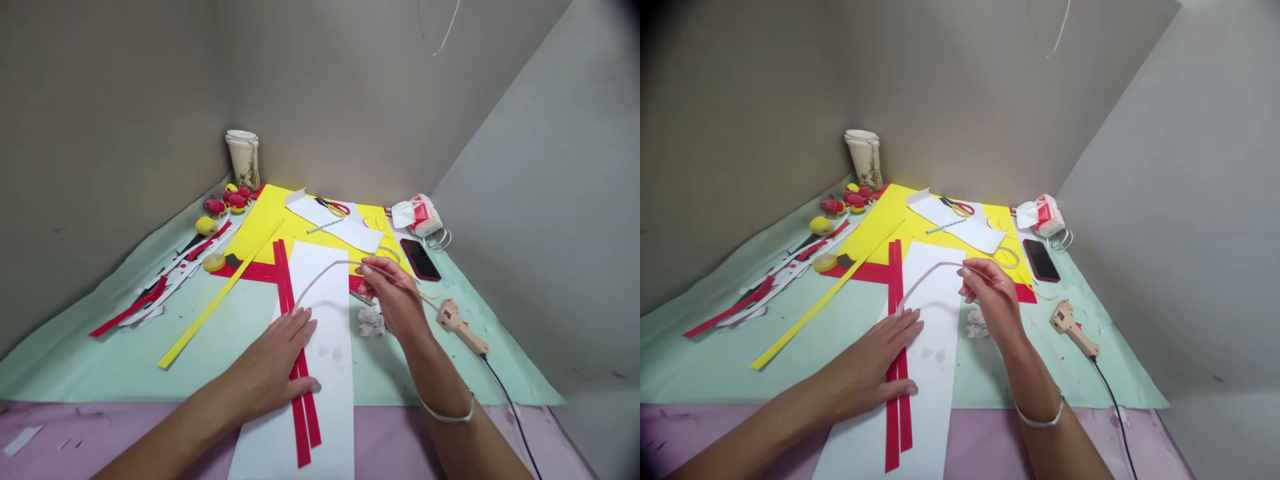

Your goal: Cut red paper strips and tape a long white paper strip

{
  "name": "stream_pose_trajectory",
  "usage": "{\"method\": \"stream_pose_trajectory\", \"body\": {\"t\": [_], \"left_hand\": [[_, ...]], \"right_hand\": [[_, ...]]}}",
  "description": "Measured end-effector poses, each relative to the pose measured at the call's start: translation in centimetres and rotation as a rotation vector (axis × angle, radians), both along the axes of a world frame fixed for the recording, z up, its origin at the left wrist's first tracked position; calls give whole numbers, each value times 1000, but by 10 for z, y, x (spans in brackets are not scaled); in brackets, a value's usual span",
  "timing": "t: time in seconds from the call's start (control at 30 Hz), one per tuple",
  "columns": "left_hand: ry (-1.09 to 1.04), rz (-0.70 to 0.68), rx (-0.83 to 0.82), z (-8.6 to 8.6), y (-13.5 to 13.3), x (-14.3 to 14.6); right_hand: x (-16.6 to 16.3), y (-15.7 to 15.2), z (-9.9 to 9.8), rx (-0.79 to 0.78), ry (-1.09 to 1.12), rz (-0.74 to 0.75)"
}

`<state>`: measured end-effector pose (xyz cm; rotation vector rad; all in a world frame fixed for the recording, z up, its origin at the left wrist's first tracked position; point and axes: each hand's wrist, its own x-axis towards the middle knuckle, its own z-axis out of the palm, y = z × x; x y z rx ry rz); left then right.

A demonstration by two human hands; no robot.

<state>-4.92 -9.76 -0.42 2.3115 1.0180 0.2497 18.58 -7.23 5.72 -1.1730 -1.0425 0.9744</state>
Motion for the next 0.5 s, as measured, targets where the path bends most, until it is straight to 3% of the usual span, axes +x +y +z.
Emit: {"method": "stream_pose_trajectory", "body": {"t": [0.23,0.37,0.43,0.5], "left_hand": [[-41,134,49,-1,20,-6],[-152,290,61,12,24,-4],[-290,410,-17,24,22,1],[-430,460,-200,37,23,8]], "right_hand": [[-19,-6,-9,70,-182,-24],[-24,-8,-17,129,-258,-59],[-26,-9,-22,168,-322,-60],[-28,-10,-26,216,-386,-42]]}}
